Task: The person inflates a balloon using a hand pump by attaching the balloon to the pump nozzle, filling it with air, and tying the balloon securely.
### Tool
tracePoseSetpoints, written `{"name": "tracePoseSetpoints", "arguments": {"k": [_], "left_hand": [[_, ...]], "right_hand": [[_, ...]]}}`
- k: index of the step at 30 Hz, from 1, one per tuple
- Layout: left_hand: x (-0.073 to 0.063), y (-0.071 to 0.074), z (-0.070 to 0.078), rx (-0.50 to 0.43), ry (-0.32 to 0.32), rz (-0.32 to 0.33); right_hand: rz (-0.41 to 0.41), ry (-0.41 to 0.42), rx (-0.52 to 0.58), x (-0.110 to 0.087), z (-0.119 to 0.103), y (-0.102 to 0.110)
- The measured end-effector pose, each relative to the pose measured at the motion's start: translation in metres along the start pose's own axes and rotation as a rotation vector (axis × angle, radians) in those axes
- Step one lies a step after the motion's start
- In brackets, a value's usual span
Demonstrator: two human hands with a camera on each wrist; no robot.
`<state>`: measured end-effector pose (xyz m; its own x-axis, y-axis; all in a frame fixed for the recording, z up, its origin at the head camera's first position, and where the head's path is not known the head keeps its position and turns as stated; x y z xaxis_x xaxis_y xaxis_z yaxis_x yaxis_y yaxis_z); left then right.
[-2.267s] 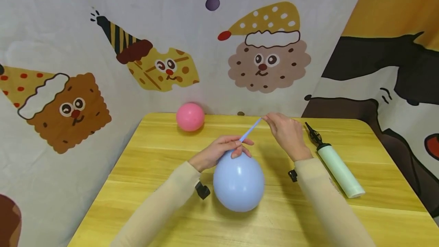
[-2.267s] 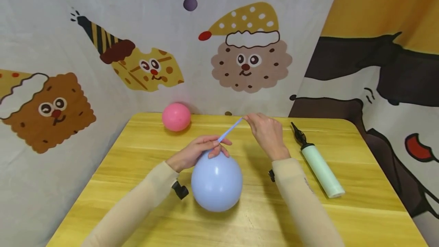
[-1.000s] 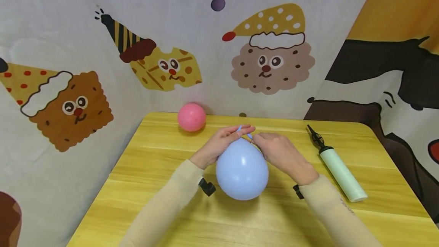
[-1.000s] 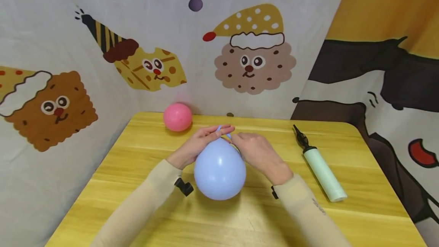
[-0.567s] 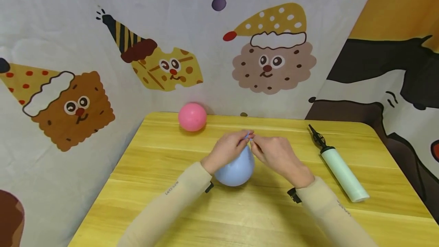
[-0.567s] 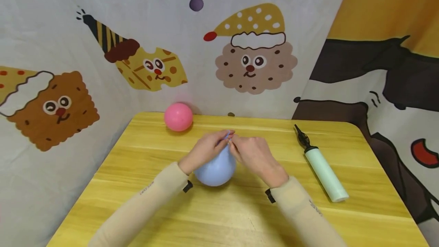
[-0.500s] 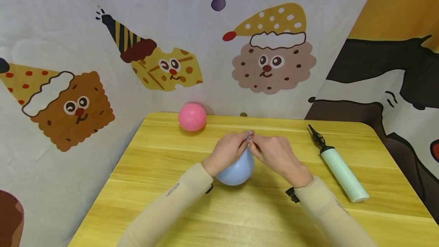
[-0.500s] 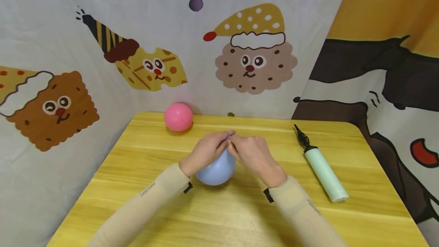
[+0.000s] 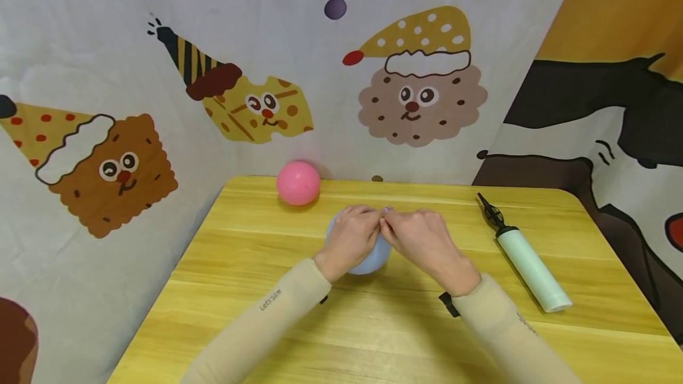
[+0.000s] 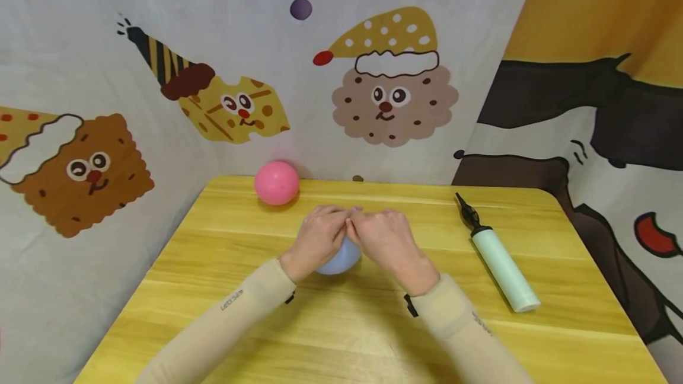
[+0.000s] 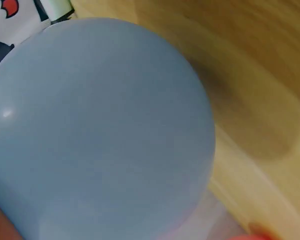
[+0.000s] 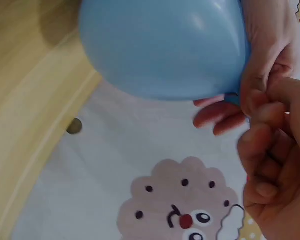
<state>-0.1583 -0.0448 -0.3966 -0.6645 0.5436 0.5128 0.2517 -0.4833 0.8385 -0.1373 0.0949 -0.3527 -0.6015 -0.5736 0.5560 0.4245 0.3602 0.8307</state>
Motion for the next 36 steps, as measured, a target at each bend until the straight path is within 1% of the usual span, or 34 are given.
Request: {"name": "tracePoseSetpoints", "arguments": {"k": [2,3,4,6,8,10,12,13,15,17,19,21,24,26,28,31,32,34,36], "left_hand": [[-0.002,0.0,-0.002,-0.065,0.017,0.012],[-0.002,0.0,-0.003,-0.126,0.039,0.006],[-0.003,0.0,-0.005,-0.212,0.068,-0.006],[-0.002,0.0,-0.008,-0.442,0.134,-0.043],[-0.003,0.001,-0.012,-0.708,0.213,-0.074],[-0.002,0.001,-0.014,-0.946,0.266,-0.093],[-0.002,0.002,-0.015,-1.117,0.293,-0.109],[-0.002,0.003,-0.015,-1.183,0.298,-0.114],[-0.002,0.002,-0.017,-1.289,0.306,-0.129],[-0.004,0.002,-0.018,-1.37,0.315,-0.14],[-0.006,0.001,-0.02,-1.44,0.319,-0.145],[-0.007,0.001,-0.021,-1.489,0.312,-0.156],[-0.009,0.001,-0.021,-1.543,0.29,-0.164],[-0.009,0.0,-0.021,-1.56,0.296,-0.167],[-0.008,-0.001,-0.022,-1.57,0.324,-0.148],[-0.008,-0.003,-0.024,-1.554,0.37,-0.126],[-0.008,-0.004,-0.024,-1.546,0.37,-0.127],[-0.007,-0.004,-0.023,-1.536,0.352,-0.142],[-0.007,-0.005,-0.022,-1.536,0.314,-0.166]], "right_hand": [[-0.056,-0.028,0.035,0.0,0.002,0.002],[-0.083,-0.05,0.062,0.0,0.004,0.004],[-0.102,-0.076,0.101,0.0,0.007,0.005],[-0.128,-0.151,0.195,-0.002,0.014,0.007],[-0.133,-0.229,0.304,-0.005,0.022,0.007],[-0.134,-0.292,0.424,-0.008,0.029,0.004],[-0.15,-0.339,0.572,-0.01,0.032,-0.002],[-0.164,-0.351,0.658,-0.01,0.033,-0.005],[-0.195,-0.355,0.831,-0.011,0.032,-0.01],[-0.221,-0.355,0.989,-0.01,0.03,-0.013],[-0.237,-0.355,1.113,-0.01,0.027,-0.016],[-0.243,-0.376,1.193,-0.009,0.027,-0.018],[-0.256,-0.428,1.28,-0.009,0.026,-0.021],[-0.261,-0.459,1.304,-0.01,0.026,-0.022],[-0.262,-0.479,1.302,-0.01,0.027,-0.022],[-0.253,-0.508,1.242,-0.012,0.029,-0.021],[-0.256,-0.512,1.231,-0.012,0.029,-0.022],[-0.264,-0.516,1.237,-0.013,0.03,-0.023],[-0.279,-0.513,1.267,-0.013,0.03,-0.024]]}}
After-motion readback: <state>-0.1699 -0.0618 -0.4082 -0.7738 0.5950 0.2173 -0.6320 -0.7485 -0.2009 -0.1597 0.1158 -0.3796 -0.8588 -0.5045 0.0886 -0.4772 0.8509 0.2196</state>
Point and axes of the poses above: each hand's wrist, its own x-axis towards the middle knuckle, its own y-axis out of the back of the hand, z = x × y, the point moved 4 cm from there along x, towards the middle knuckle, and after that the axes turned 5 degrees about -z, right-handed, at the moved point
